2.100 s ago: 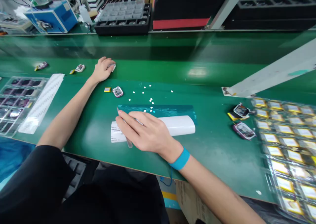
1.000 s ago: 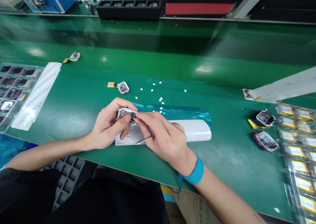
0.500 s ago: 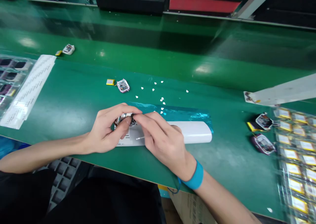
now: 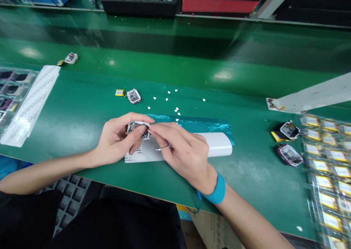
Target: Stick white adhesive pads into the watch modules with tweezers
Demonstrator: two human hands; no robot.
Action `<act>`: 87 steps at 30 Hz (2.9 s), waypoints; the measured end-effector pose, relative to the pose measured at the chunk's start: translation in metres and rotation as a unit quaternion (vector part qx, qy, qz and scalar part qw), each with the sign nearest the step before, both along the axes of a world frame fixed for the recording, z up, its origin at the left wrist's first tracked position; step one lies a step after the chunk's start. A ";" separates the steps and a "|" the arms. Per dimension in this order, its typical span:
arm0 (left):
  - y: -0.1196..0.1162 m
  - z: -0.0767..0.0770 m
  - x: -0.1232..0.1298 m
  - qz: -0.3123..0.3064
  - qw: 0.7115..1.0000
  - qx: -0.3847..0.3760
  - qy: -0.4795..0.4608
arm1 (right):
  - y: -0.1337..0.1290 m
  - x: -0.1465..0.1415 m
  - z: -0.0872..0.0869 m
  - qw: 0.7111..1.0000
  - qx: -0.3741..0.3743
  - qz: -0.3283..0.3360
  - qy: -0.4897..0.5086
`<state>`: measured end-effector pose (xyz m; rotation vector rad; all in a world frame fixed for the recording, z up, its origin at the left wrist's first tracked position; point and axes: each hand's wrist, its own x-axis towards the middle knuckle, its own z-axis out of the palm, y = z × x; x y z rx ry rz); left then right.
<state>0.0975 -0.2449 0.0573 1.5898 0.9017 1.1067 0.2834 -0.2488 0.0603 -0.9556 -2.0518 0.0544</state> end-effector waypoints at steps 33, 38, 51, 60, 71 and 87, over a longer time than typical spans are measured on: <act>0.008 -0.008 0.003 0.026 0.998 -0.064 0.012 | 0.008 0.007 -0.008 0.995 0.049 -0.022 -0.082; 0.009 -0.007 0.003 0.015 0.995 -0.100 0.018 | 0.020 0.015 -0.010 0.990 0.039 -0.110 -0.084; 0.006 -0.011 0.002 0.000 0.996 -0.084 0.019 | 0.015 0.020 -0.010 0.982 0.069 -0.006 -0.175; -0.003 -0.009 0.003 0.031 0.996 -0.073 0.035 | 0.013 0.027 -0.005 0.979 0.055 0.065 -0.183; -0.012 -0.008 0.006 0.050 0.994 0.032 0.088 | -0.007 0.012 0.005 0.955 0.072 0.026 -0.287; -0.006 -0.003 0.000 -0.040 0.993 0.106 0.028 | -0.001 0.006 0.016 0.907 -0.392 0.035 0.151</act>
